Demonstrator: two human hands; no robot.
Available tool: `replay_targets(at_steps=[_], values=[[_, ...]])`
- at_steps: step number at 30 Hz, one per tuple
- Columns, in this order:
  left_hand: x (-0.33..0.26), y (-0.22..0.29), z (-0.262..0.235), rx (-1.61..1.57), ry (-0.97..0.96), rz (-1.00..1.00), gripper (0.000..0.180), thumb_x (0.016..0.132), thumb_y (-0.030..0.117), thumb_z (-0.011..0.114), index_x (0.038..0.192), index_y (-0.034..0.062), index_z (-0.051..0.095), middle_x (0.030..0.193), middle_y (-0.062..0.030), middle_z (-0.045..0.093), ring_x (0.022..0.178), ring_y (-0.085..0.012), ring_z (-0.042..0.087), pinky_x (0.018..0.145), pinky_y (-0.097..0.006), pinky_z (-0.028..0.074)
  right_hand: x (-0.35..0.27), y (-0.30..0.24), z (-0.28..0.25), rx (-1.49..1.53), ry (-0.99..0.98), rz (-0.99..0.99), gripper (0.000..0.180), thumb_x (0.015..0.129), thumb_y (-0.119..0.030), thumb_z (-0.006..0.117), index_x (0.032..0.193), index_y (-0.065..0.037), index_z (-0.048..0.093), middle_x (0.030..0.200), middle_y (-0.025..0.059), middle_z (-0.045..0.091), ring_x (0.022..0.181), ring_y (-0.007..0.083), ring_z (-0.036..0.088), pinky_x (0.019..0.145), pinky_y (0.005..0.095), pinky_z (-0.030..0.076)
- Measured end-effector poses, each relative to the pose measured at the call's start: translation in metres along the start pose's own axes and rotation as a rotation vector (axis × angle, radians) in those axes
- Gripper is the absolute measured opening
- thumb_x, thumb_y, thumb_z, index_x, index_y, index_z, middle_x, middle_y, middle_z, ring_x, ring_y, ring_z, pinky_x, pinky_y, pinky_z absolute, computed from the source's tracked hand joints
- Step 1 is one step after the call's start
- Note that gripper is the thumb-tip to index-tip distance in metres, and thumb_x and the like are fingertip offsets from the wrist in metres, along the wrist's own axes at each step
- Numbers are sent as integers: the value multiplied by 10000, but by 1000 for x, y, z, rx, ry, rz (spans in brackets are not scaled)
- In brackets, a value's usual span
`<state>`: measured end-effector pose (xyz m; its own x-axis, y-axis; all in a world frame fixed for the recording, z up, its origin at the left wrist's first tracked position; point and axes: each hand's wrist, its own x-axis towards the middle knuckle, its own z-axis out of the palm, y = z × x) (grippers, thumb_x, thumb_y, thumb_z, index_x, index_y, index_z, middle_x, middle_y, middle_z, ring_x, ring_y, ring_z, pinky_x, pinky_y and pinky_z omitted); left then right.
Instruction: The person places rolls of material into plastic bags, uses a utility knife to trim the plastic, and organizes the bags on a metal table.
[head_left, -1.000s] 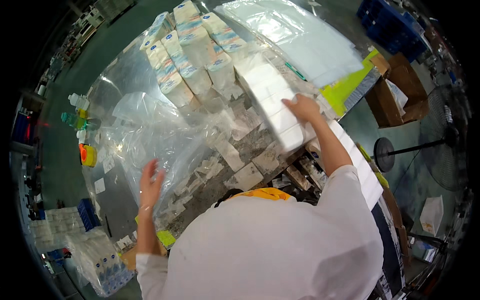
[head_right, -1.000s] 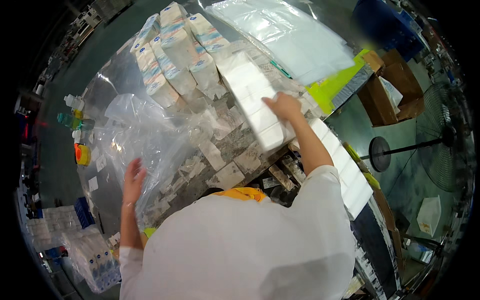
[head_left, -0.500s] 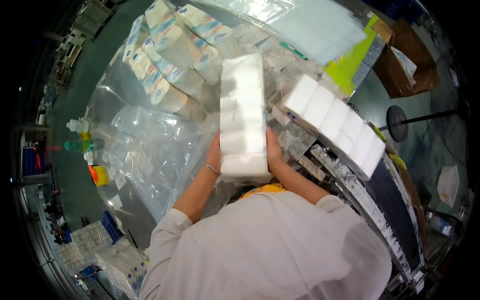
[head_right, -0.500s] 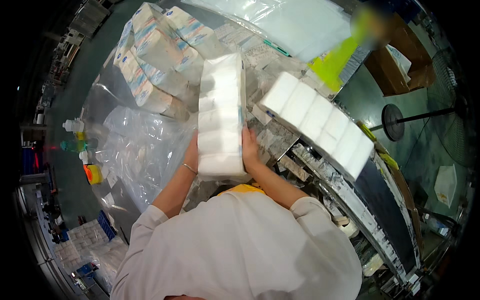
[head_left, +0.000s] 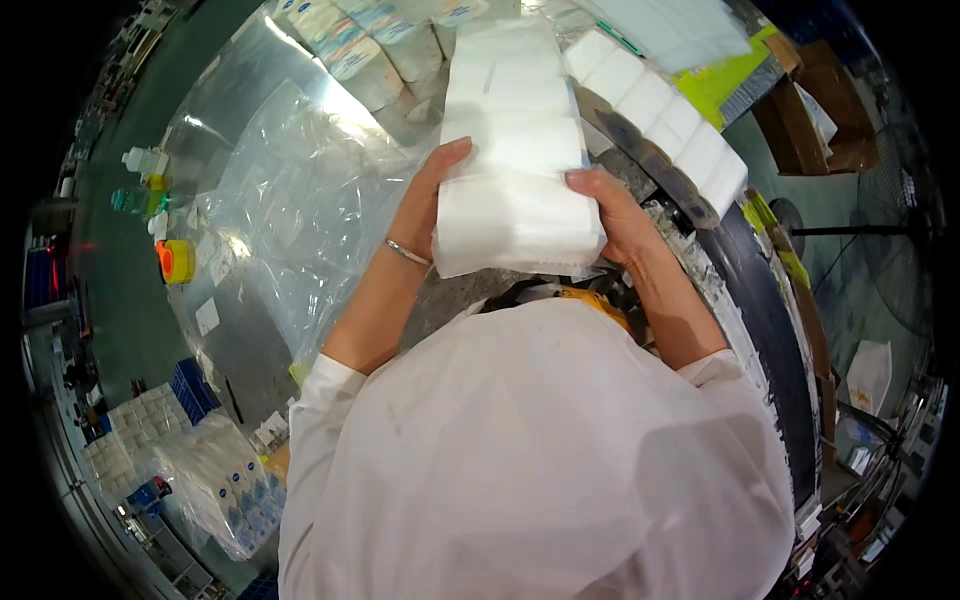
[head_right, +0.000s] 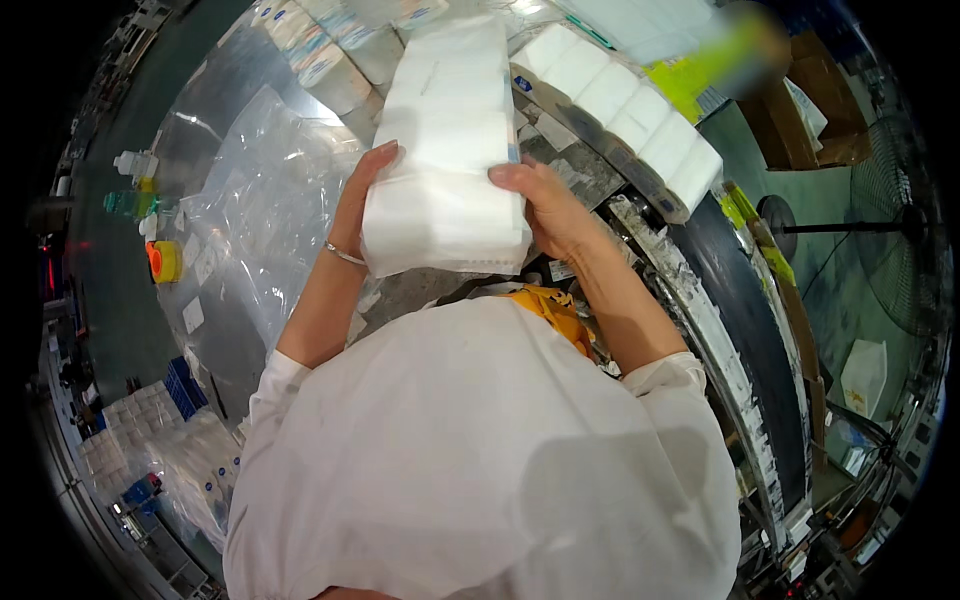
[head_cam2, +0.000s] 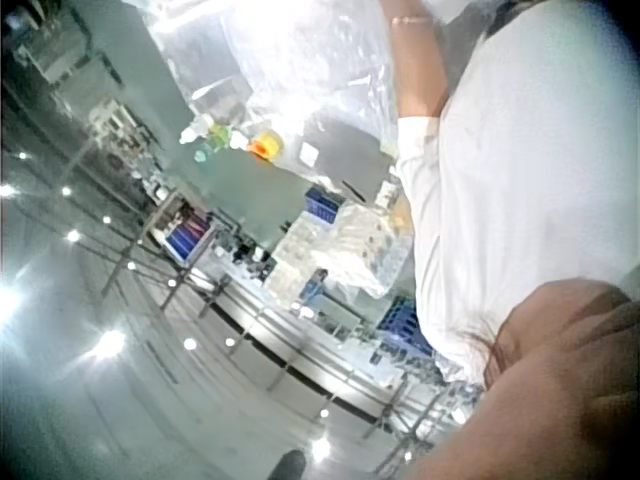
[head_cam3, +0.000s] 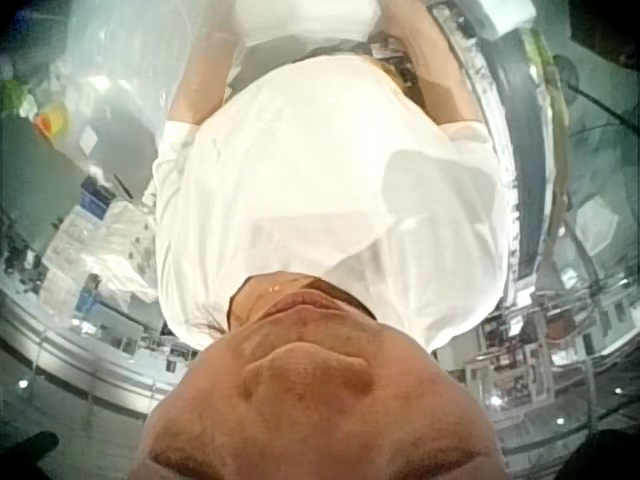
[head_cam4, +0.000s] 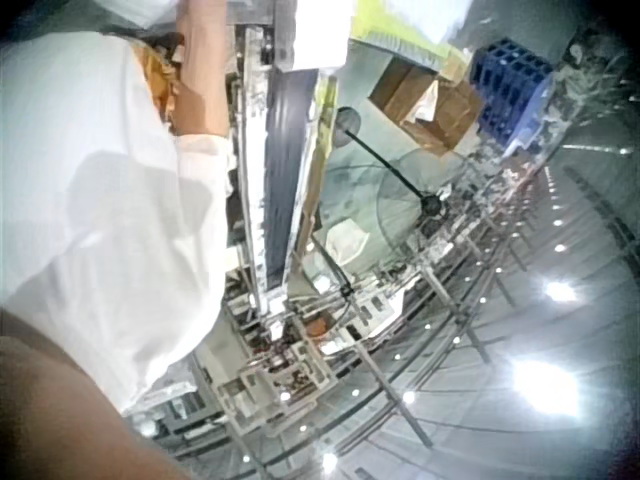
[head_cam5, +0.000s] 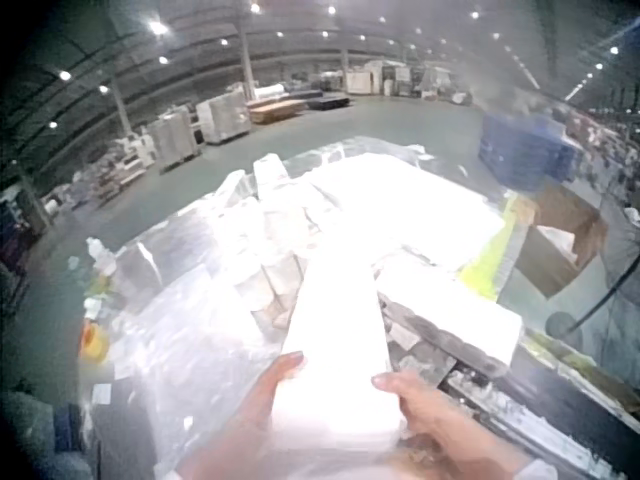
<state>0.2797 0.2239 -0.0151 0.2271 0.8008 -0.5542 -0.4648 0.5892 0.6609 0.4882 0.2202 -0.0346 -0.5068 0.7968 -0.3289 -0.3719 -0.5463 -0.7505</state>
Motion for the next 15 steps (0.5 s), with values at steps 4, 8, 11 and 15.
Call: replay_targets(at_steps=[4, 8, 11, 15], values=[[-10, -11, -10, -66, -18, 135, 453, 795, 383, 550, 1112, 66, 481, 985, -60, 553, 833, -145, 556, 676, -283, 482, -9, 17, -4, -472, -11, -226, 892, 602, -232, 699, 1316, 7, 221, 1209, 104, 440, 1113, 180, 411, 961, 304, 317], [2, 9, -31, 3, -117, 313, 450, 833, 374, 508, 1146, 52, 466, 1043, -52, 544, 903, -147, 537, 742, -275, 464, -5, 40, -14, -743, -111, -131, 1083, 547, -136, 722, 1374, -72, 26, 1347, 118, 267, 1223, 212, 285, 1018, 334, 221], [-9, 36, -36, 156, -228, 504, 462, 801, 298, 551, 1159, 29, 436, 1026, -56, 537, 908, -159, 535, 762, -284, 459, -4, 45, -13, -924, -217, -166, 1059, 575, -182, 729, 1354, -8, 33, 1280, 181, 348, 1167, 269, 370, 985, 330, 280], [-19, 48, -21, 322, -224, 685, 547, 718, 148, 632, 1193, 34, 386, 1037, -59, 527, 934, -158, 525, 775, -307, 457, 6, -4, 8, -645, -162, -361, 1034, 585, -206, 760, 1350, -8, 93, 1287, 153, 353, 1196, 246, 337, 989, 336, 276]])
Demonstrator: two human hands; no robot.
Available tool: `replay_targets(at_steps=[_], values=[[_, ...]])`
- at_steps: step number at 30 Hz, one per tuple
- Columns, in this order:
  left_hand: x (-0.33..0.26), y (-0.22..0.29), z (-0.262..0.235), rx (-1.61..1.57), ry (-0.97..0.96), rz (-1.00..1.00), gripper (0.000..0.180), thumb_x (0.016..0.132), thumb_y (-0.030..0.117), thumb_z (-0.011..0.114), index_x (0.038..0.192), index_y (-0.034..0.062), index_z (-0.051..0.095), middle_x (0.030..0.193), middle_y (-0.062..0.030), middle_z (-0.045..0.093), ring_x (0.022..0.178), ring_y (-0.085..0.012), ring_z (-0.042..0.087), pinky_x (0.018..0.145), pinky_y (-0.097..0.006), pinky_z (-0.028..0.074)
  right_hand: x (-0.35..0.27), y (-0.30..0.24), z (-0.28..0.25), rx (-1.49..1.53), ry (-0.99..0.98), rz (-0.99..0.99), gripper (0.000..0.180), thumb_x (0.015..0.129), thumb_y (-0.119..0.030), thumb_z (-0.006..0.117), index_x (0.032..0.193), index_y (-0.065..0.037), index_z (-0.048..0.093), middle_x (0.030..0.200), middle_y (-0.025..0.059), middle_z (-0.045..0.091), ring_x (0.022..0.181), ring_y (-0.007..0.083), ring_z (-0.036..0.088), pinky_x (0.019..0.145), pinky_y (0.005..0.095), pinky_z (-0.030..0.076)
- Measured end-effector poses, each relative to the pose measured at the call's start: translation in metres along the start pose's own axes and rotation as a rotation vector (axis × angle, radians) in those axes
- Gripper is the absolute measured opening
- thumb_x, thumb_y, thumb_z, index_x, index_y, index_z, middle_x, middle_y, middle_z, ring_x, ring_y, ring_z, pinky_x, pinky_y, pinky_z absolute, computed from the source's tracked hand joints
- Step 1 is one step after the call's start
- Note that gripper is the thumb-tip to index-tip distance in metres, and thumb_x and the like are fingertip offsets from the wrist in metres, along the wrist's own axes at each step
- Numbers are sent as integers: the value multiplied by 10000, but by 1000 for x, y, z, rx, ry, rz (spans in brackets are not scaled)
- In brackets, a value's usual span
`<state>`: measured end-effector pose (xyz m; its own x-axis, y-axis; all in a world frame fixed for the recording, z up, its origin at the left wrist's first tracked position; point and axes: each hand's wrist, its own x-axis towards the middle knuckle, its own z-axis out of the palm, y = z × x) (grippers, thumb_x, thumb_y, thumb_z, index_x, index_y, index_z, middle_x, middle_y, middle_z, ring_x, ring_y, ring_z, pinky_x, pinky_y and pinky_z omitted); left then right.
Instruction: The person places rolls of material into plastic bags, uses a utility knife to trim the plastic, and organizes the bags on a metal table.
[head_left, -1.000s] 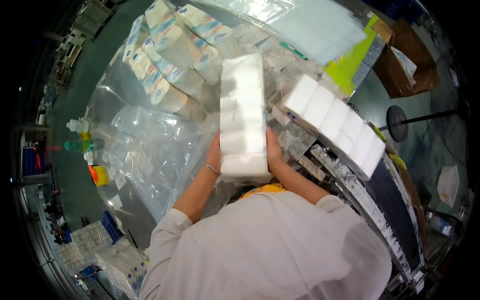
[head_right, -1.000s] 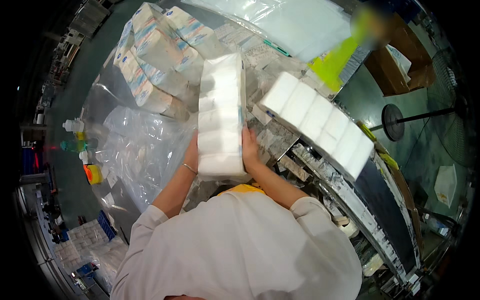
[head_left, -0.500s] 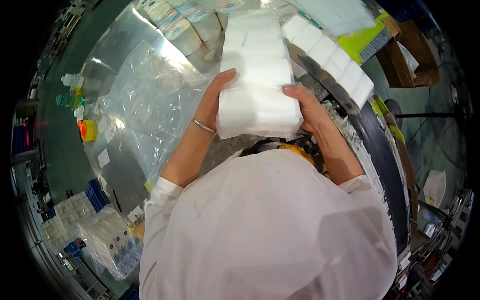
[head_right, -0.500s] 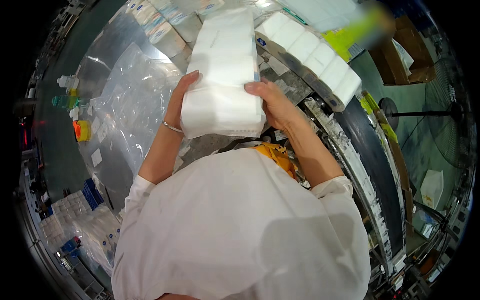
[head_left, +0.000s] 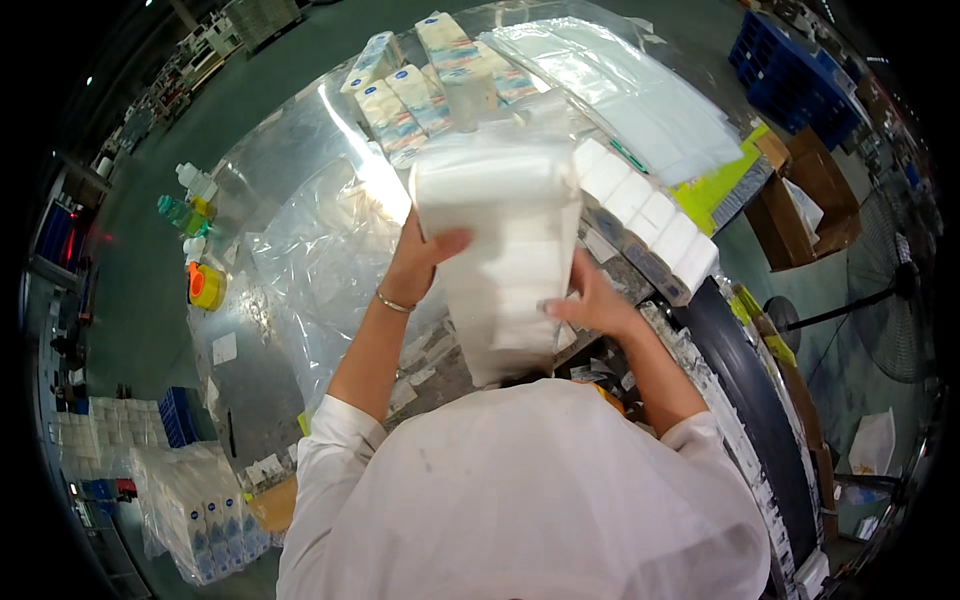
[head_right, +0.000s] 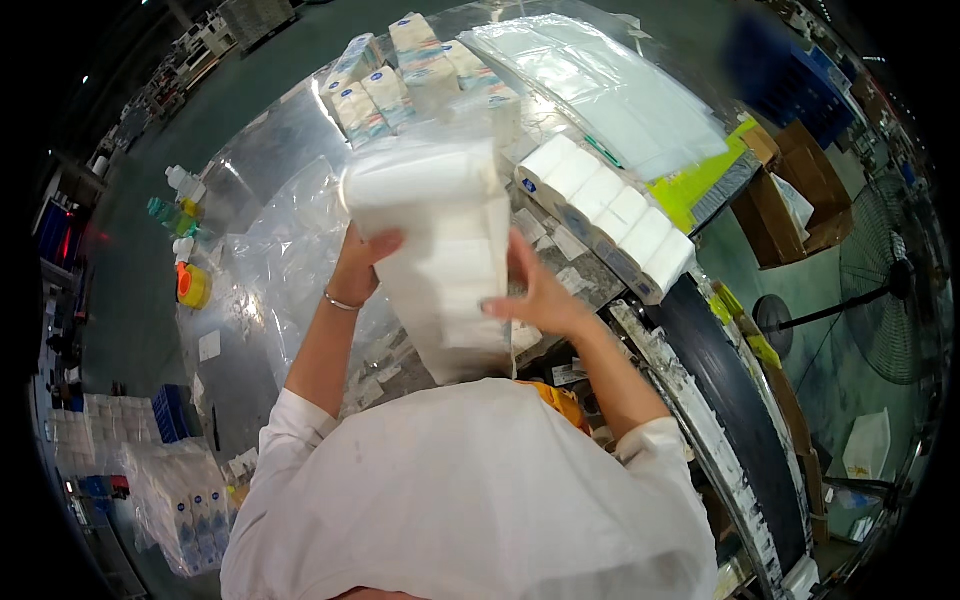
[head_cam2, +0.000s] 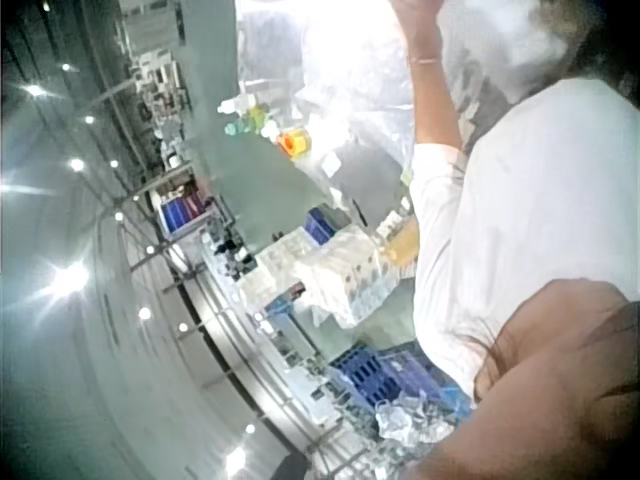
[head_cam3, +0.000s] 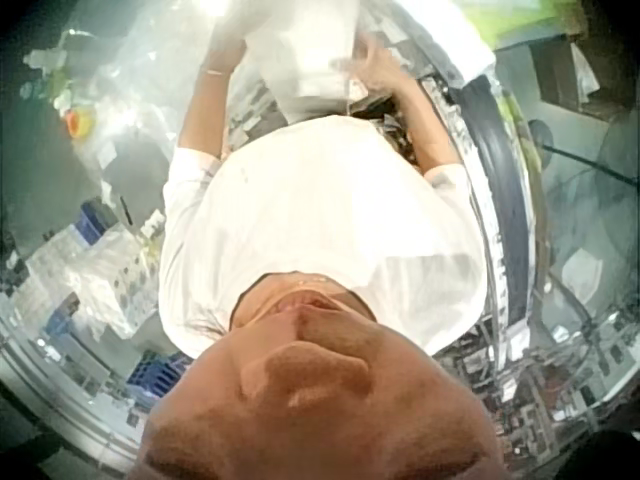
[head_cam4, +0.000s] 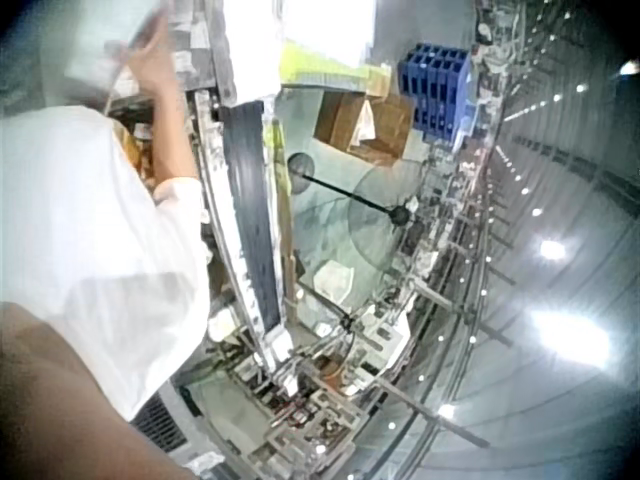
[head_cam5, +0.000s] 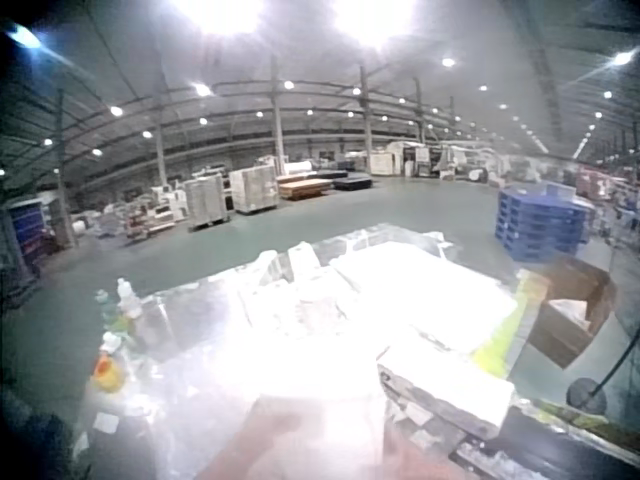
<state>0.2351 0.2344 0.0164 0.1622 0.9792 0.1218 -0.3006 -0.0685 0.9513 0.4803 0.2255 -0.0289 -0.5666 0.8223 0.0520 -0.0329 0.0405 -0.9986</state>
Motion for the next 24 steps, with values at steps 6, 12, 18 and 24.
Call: replay_targets(at_steps=[6, 12, 18, 24], values=[[-17, 9, -4, 50, 110, -20, 762, 654, -85, 642, 1292, 113, 276, 1117, -64, 491, 1030, -183, 493, 822, -319, 472, 45, -63, -2, -206, 66, -182, 964, 586, -144, 779, 1332, -3, 185, 1262, 135, 382, 1139, 230, 396, 969, 356, 306], [-3, 23, 12, 371, -41, 80, 1032, 594, 265, 772, 1351, 24, 114, 1325, -145, 246, 1229, -244, 251, 1019, -340, 213, 38, -61, -26, -96, 151, -48, 693, 620, 40, 696, 1224, -2, 360, 1096, 108, 512, 1015, 212, 495, 821, 328, 448], [-16, 25, 11, 167, -178, 255, 954, 593, 58, 724, 1331, 92, 120, 1212, -89, 334, 1182, -189, 292, 993, -313, 246, 41, -47, -33, -239, 32, -109, 852, 548, -19, 690, 1280, 39, 257, 1192, 125, 416, 1085, 226, 415, 888, 328, 365], [-5, 17, 9, 439, -89, 408, 867, 601, 41, 712, 1283, 81, 179, 1207, -91, 292, 1160, -202, 313, 994, -316, 250, 40, -62, -29, -145, -4, -105, 879, 526, 4, 691, 1281, 40, 241, 1196, 132, 411, 1073, 230, 418, 900, 322, 351]])
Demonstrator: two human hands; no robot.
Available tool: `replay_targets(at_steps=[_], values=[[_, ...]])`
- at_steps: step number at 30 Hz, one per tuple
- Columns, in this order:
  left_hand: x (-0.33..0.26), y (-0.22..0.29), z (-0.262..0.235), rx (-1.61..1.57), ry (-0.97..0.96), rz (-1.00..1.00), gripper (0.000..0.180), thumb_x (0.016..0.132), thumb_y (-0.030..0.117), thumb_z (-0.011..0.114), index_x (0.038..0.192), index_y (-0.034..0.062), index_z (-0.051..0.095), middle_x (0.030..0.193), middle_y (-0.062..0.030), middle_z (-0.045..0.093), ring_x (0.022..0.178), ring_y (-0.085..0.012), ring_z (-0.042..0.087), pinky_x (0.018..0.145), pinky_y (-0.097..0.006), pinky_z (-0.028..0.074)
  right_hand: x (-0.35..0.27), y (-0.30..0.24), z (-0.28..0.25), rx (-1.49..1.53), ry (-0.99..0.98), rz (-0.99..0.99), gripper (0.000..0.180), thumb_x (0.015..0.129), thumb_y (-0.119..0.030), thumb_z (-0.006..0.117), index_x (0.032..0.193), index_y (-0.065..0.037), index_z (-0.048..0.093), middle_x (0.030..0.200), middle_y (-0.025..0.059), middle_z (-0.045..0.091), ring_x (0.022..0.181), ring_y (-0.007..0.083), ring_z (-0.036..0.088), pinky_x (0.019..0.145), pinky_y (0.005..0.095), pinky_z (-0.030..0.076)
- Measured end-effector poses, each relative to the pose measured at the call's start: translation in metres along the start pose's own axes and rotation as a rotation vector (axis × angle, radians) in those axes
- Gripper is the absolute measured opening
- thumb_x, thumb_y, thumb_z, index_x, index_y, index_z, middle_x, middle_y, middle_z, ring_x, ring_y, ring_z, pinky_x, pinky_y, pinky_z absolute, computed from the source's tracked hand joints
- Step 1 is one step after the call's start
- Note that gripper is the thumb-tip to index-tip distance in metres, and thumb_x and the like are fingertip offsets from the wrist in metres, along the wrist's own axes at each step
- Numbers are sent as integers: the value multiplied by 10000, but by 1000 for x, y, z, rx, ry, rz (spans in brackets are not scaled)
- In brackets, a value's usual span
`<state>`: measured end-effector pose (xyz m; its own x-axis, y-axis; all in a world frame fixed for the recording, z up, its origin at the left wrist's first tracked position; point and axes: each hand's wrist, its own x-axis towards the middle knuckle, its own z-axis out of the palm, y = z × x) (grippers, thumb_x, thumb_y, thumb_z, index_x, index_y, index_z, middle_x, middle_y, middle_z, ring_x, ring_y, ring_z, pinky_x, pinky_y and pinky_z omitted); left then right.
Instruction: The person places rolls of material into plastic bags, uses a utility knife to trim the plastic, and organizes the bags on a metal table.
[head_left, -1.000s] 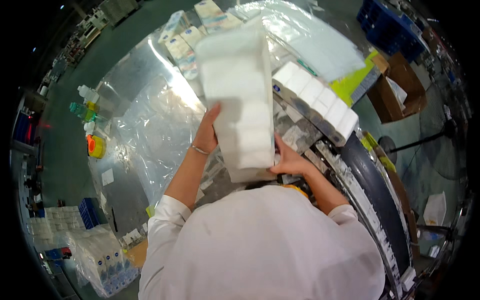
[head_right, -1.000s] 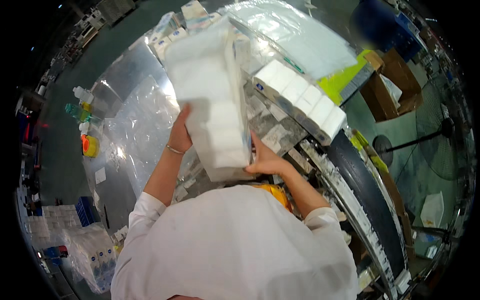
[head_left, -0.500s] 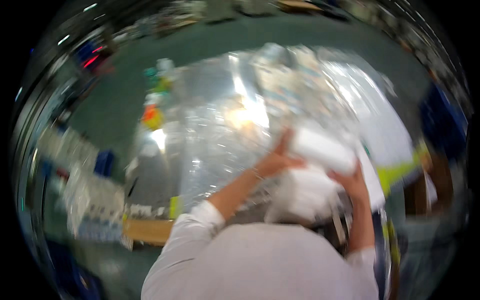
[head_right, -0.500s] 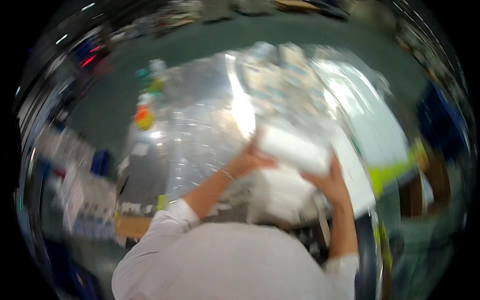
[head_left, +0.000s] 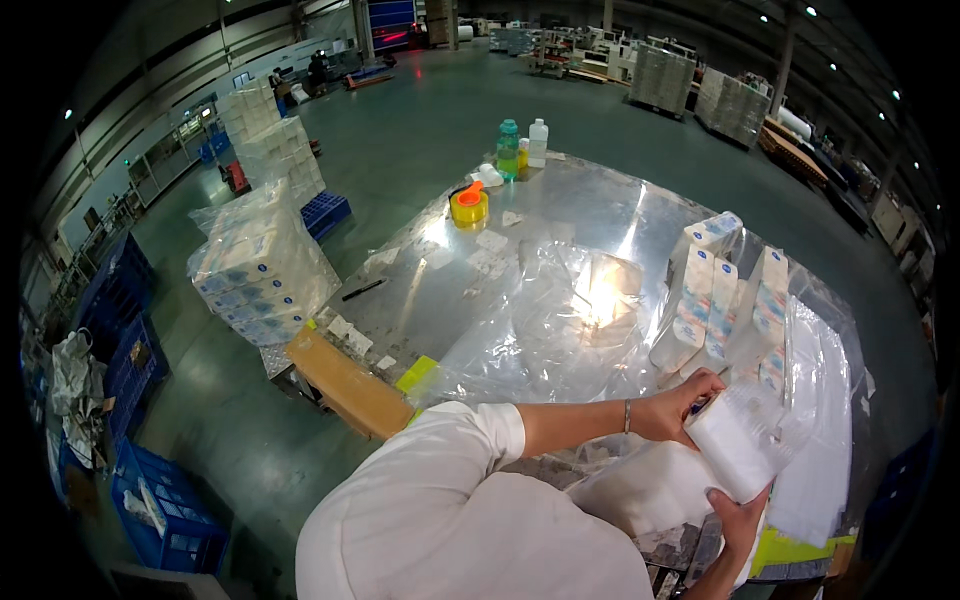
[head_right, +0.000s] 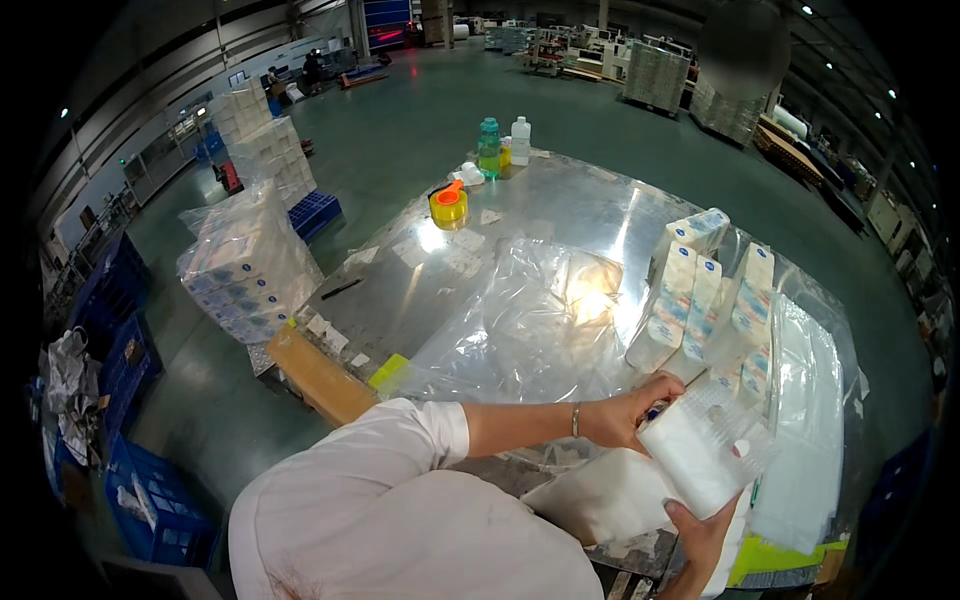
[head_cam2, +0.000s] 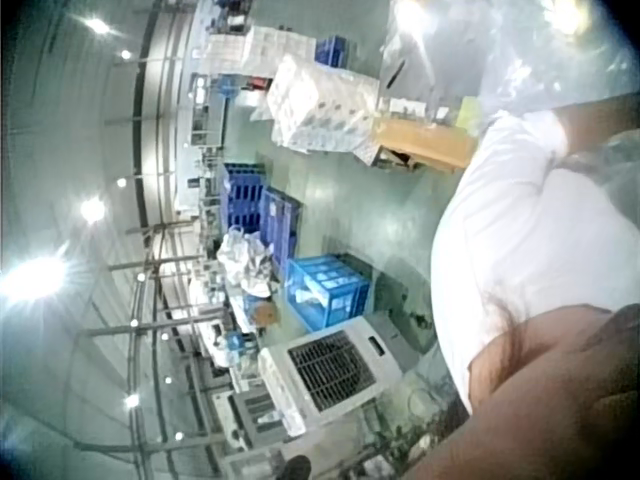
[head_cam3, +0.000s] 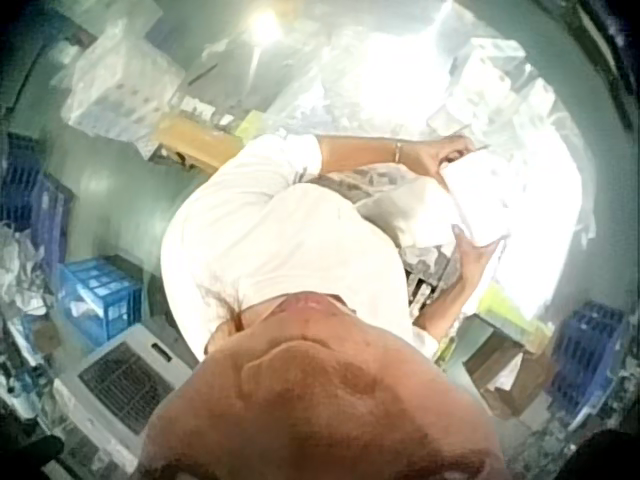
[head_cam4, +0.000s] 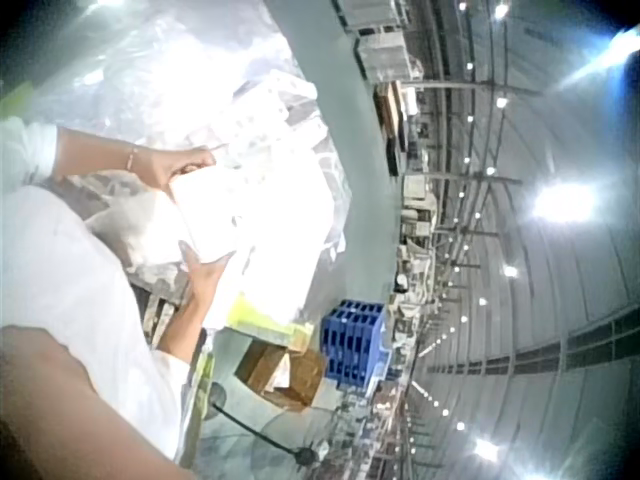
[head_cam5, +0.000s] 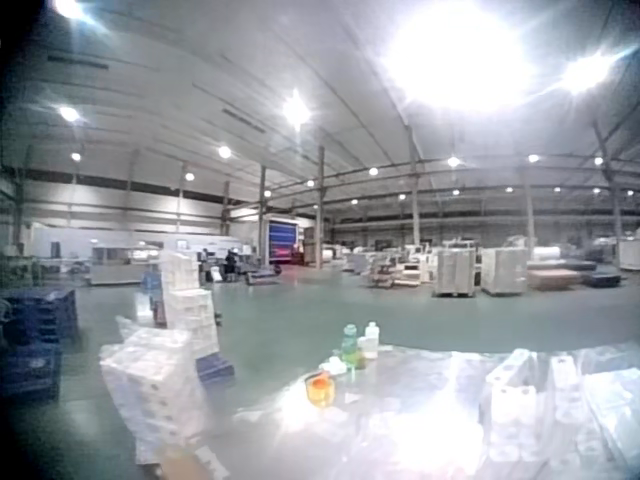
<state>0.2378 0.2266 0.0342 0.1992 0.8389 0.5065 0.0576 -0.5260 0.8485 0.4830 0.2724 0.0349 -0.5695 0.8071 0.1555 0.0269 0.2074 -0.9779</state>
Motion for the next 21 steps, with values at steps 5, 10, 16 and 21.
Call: replay_targets(at_steps=[5, 10, 16, 21], values=[[-11, 32, 2, 27, -117, -2, 1074, 552, 137, 775, 1340, 76, 48, 1262, -110, 214, 1205, -219, 262, 1021, -336, 204, -2, 17, -15, -128, 103, 102, 857, 550, 12, 707, 1275, 34, 249, 1197, 144, 416, 1067, 230, 429, 896, 322, 356], [-9, 19, 1, 134, -109, 21, 1143, 516, 174, 801, 1343, 66, 19, 1257, -112, 223, 1225, -237, 231, 1019, -334, 200, -8, 9, -14, -107, -13, 58, 952, 521, -8, 741, 1301, 37, 197, 1234, 170, 379, 1105, 238, 405, 929, 323, 328], [-6, 4, 0, 344, -32, 154, 952, 537, 153, 790, 1264, 59, 183, 1174, -106, 272, 1177, -238, 273, 995, -338, 235, -15, 1, -1, -400, 82, -42, 1107, 468, -21, 767, 1336, 41, 83, 1292, 191, 308, 1155, 258, 354, 968, 327, 283], [5, -1, -1, 352, -31, 118, 879, 560, 148, 775, 1241, 61, 226, 1144, -106, 285, 1164, -241, 278, 982, -344, 249, 6, 4, 0, -192, 110, -36, 1101, 489, -56, 777, 1328, 62, 73, 1310, 179, 290, 1159, 259, 351, 973, 328, 279]])
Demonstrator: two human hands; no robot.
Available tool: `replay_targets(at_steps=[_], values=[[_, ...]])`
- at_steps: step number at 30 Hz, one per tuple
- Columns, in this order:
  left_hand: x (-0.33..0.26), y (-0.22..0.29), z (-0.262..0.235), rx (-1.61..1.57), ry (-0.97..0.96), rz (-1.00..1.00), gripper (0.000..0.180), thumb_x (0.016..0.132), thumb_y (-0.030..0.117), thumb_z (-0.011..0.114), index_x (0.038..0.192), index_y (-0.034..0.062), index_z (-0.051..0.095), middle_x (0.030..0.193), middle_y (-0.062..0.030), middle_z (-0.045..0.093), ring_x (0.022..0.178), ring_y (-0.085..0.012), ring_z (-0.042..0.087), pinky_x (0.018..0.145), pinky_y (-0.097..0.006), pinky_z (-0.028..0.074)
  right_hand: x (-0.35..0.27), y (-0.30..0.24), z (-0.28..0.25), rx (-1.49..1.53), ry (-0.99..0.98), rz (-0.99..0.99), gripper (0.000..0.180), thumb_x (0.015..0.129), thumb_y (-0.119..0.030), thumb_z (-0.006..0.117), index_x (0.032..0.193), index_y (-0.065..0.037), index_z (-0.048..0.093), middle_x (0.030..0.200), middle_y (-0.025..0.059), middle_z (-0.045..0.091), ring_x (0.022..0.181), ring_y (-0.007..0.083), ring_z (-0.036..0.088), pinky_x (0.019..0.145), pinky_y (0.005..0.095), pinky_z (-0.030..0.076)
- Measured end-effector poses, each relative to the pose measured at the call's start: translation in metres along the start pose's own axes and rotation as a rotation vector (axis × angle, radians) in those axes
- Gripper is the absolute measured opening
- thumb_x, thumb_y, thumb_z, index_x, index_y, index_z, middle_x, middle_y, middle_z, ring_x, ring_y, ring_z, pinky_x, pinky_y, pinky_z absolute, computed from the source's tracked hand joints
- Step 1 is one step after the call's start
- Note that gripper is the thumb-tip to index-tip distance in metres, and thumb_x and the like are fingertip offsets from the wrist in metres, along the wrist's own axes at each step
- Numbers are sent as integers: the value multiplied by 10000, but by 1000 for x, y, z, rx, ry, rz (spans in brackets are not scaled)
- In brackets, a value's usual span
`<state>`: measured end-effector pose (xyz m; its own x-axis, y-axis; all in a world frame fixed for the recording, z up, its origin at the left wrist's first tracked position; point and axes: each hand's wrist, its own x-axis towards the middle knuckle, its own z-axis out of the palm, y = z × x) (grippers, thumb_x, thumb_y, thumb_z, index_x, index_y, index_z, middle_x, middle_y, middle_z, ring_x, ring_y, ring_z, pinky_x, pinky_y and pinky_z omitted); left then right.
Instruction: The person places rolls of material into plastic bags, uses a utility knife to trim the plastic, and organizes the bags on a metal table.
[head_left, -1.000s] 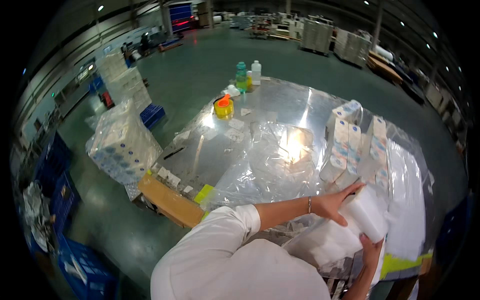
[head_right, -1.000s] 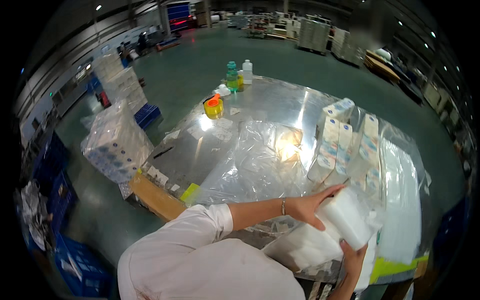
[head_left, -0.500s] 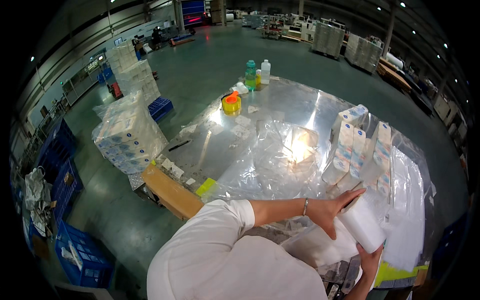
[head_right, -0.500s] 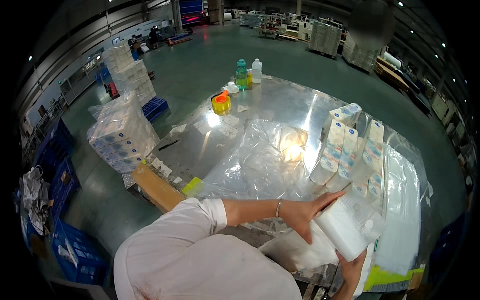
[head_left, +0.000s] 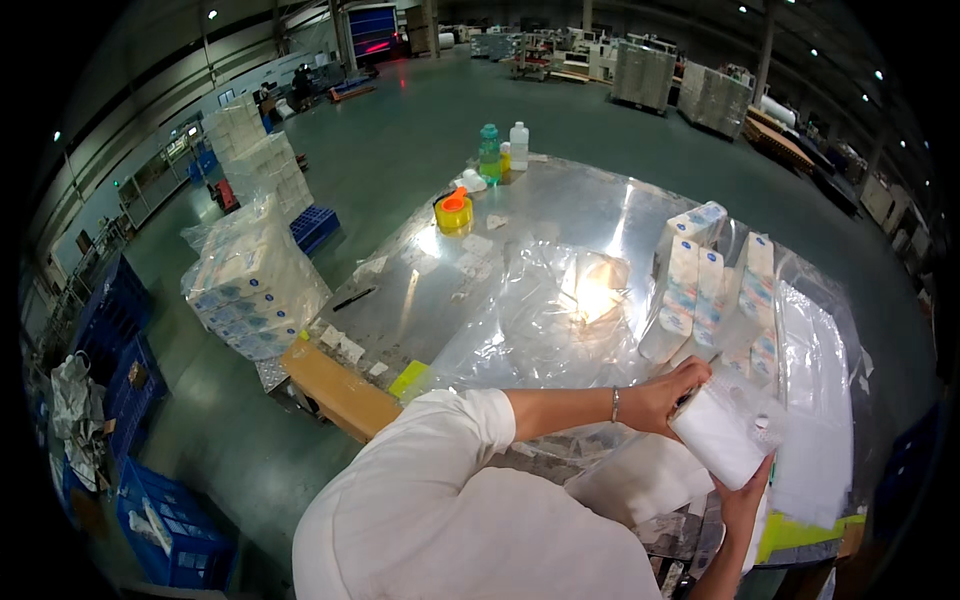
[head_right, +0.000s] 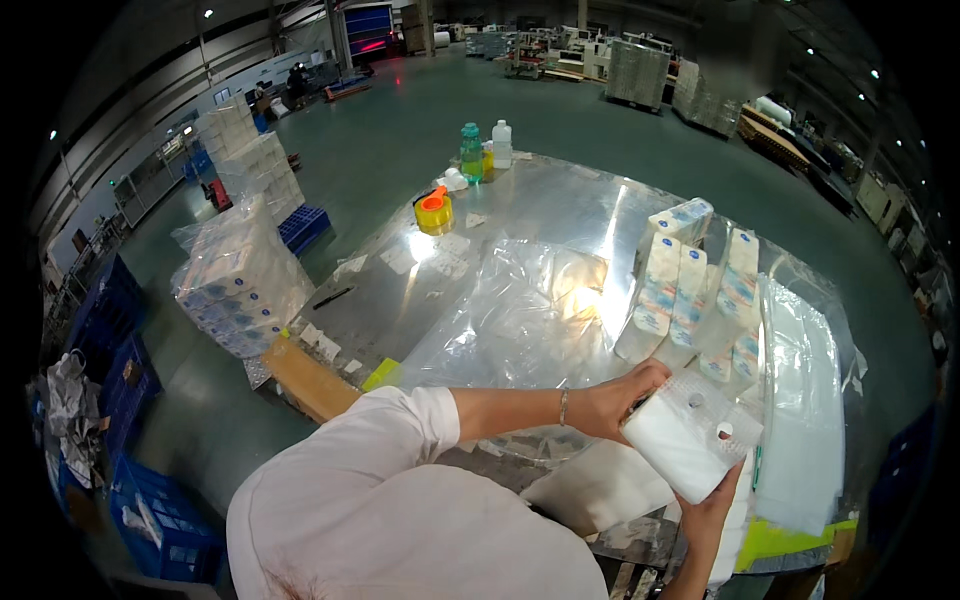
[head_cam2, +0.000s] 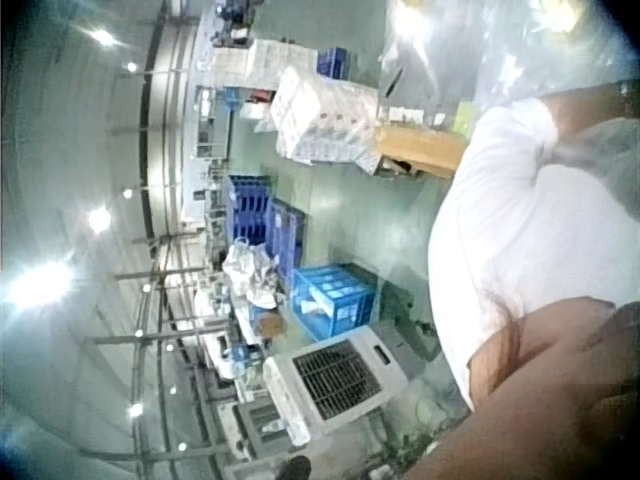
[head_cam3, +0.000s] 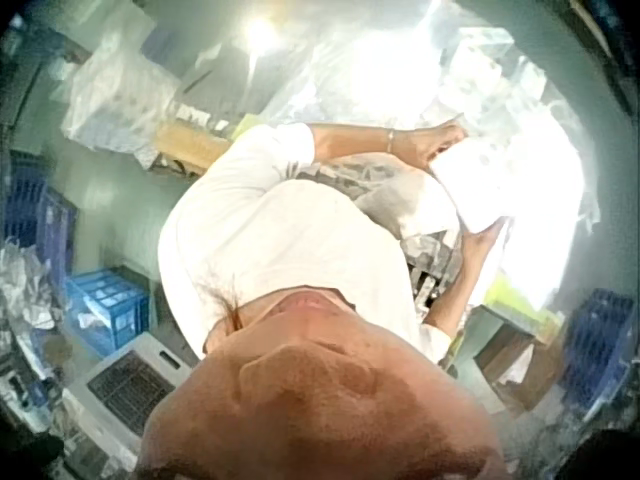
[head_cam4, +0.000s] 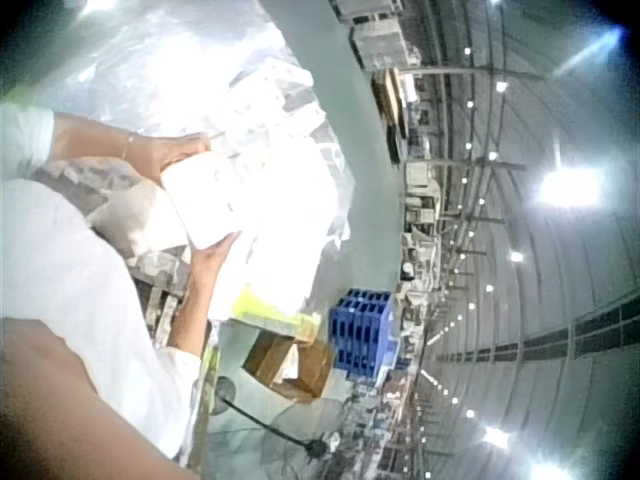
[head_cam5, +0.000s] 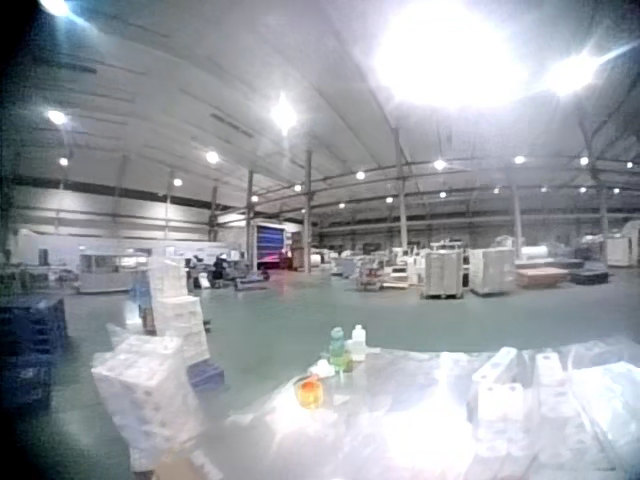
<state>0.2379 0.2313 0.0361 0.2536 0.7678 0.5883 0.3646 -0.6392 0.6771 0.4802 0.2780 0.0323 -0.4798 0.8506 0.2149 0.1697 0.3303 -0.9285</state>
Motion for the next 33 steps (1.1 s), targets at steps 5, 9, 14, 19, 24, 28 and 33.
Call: replay_targets(at_steps=[5, 9, 14, 19, 24, 28, 33], values=[[-7, 19, -6, -44, 47, -16, 858, 604, 207, 751, 1253, 61, 208, 1220, -128, 245, 1168, -228, 291, 972, -325, 268, 3, -23, -18, 46, -186, -317, 835, 650, -99, 690, 1305, 49, 194, 1266, 161, 345, 1130, 231, 381, 959, 310, 292], [-8, 29, -1, -406, 143, -229, 621, 688, 214, 697, 1170, 40, 346, 1171, -91, 348, 1111, -179, 346, 940, -310, 296, 7, -49, 9, 20, -8, -243, 453, 749, -69, 587, 1160, 47, 435, 1111, 120, 488, 1010, 175, 454, 884, 282, 342], [17, 18, 3, -176, 177, -335, 218, 777, 140, 623, 943, 43, 520, 929, -34, 514, 899, -101, 463, 808, -255, 377, 13, -49, -9, -66, 183, -277, 147, 803, -28, 520, 894, 40, 613, 774, 62, 606, 710, 93, 526, 648, 228, 422], [16, 14, -35, 180, 206, 43, 110, 791, 147, 588, 771, 39, 592, 706, 1, 541, 662, -69, 486, 558, -227, 402, 49, -64, 10, -141, 120, -181, 192, 782, -142, 584, 749, 41, 635, 651, 12, 584, 614, 50, 477, 527, 218, 387], [51, 32, -35, -7, 261, -393, 245, 818, 217, 546, 743, -13, 584, 607, -8, 529, 589, -59, 439, 515, -222, 356, 43, -69, -3, 216, 20, 4, 300, 773, -162, 609, 1024, -2, 572, 800, 35, 603, 687, 90, 532, 597, 226, 439], [27, 28, -22, -17, 220, -560, 233, 799, 190, 513, 865, -22, 586, 797, -30, 562, 744, -104, 496, 670, -250, 408, 17, -41, 6, -175, -133, -209, 771, 566, -260, 772, 1184, -27, 375, 1143, 193, 434, 1089, 321, 420, 934, 385, 323], [5, 21, -3, -390, 277, -384, 479, 661, 147, 585, 1105, 24, 453, 1036, -62, 489, 926, -143, 470, 820, -267, 377, 23, -19, 3, -102, -168, -283, 697, 636, -143, 721, 1207, -12, 345, 1136, 197, 424, 1092, 337, 396, 928, 369, 318]])
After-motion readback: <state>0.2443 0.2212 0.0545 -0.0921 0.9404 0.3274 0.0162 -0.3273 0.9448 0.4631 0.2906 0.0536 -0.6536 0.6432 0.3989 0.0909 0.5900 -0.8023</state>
